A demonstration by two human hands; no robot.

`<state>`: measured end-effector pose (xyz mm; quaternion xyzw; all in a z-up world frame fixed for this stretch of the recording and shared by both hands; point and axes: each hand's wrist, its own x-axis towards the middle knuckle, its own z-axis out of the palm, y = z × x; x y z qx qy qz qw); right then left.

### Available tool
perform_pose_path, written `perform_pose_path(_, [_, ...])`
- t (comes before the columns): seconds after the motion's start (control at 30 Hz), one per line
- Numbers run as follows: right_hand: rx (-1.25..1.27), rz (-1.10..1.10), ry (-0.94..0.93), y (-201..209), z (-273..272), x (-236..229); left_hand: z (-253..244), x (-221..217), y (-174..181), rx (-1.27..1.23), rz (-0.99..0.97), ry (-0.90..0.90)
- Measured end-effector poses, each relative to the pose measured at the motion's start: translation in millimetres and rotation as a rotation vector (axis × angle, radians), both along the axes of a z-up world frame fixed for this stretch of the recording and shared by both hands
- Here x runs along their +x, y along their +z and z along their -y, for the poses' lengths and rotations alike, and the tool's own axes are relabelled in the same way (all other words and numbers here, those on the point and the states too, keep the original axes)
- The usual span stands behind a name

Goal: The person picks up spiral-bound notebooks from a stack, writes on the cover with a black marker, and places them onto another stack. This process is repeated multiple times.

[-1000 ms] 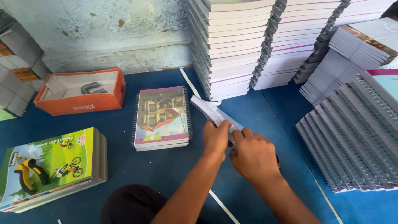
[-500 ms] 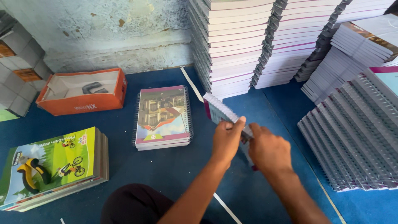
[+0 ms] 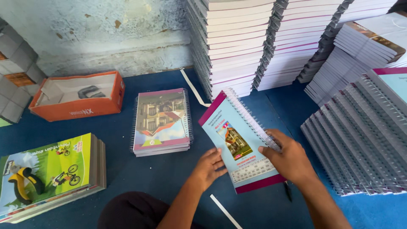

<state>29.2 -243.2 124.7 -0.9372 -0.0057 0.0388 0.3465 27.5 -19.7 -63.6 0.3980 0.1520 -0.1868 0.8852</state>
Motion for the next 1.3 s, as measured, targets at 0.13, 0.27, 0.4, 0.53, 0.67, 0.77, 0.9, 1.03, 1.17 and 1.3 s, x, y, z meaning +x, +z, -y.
perform_pose_path(0.13, [0.316, -0.107, 0.040, -27.1, 13.7, 11.3, -4.9, 2.3, -2.1, -0.045, -0.030, 0.041])
perform_pose_path(0.27, [0.419, -0.164, 0.033, -55.0, 25.6, 21.2, -2.3, 7.2, -4.8, -0.022, 0.008, 0.148])
perform_pose_path(0.4, [0.578, -0.293, -0.095, -82.0, 30.4, 29.3, -3.3, 15.2, -16.1, 0.005, 0.139, 0.236])
perform_pose_path(0.53, [0.597, -0.388, -0.208, -103.6, 33.1, 35.7, -0.9, 24.2, -24.5, 0.104, 0.139, 0.242])
perform_pose_path(0.67, [0.580, -0.448, -0.221, -124.7, 39.3, 36.7, 4.3, 25.6, -27.5, 0.233, 0.162, 0.233])
perform_pose_path(0.77, [0.568, -0.476, -0.217, -143.2, 43.6, 40.1, 5.3, 26.8, -26.2, 0.295, 0.113, 0.220])
perform_pose_path(0.9, [0.304, -0.430, -0.187, -172.9, 46.8, 49.0, 3.6, 29.4, -24.8, 0.367, 0.104, 0.218])
perform_pose_path(1.03, [0.212, -0.336, -0.136, -198.6, 51.5, 52.9, 0.7, 28.1, -26.9, 0.383, 0.112, 0.200])
perform_pose_path(1.17, [0.157, -0.348, -0.123, -206.7, 57.4, 54.4, -1.7, 28.7, -30.5, 0.434, 0.096, 0.189])
perform_pose_path(1.3, [-0.142, -0.273, -0.069, -199.5, 60.8, 51.0, -2.6, 29.6, -33.7, 0.468, 0.081, 0.182])
